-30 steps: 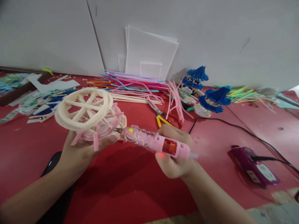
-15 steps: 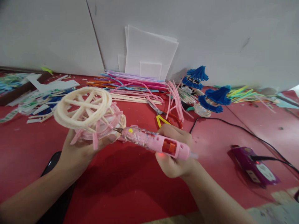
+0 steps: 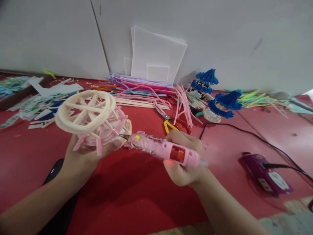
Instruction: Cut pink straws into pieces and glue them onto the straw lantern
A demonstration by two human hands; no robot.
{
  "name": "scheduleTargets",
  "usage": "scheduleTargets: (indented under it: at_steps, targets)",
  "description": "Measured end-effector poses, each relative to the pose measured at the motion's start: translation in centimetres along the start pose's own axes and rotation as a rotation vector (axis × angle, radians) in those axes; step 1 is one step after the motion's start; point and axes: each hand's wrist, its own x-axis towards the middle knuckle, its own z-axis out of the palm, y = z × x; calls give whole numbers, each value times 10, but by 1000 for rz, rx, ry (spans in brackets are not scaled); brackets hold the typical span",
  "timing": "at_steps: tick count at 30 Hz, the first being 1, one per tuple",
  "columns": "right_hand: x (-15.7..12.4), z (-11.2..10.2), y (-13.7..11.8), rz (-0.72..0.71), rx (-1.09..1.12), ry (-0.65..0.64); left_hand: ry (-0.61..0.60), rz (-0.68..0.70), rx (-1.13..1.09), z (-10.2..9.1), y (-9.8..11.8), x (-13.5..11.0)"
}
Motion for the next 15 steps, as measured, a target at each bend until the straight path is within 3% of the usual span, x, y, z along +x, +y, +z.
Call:
scheduleTargets:
  at_steps: [5,8,10,15]
  targets:
    - [1,-5,3,-9,-74,6,37,-59,-84,-2,-7,-1]
    - [2,-5,9,105,-184,65,80,-120,-198,-3,-13,-1]
    - [3,-1,15,219,-309,-9,105,-138,-218,-3,-15,0]
    - [0,13,24,346,-642,-380,142,-136,-188,-4,-14,1]
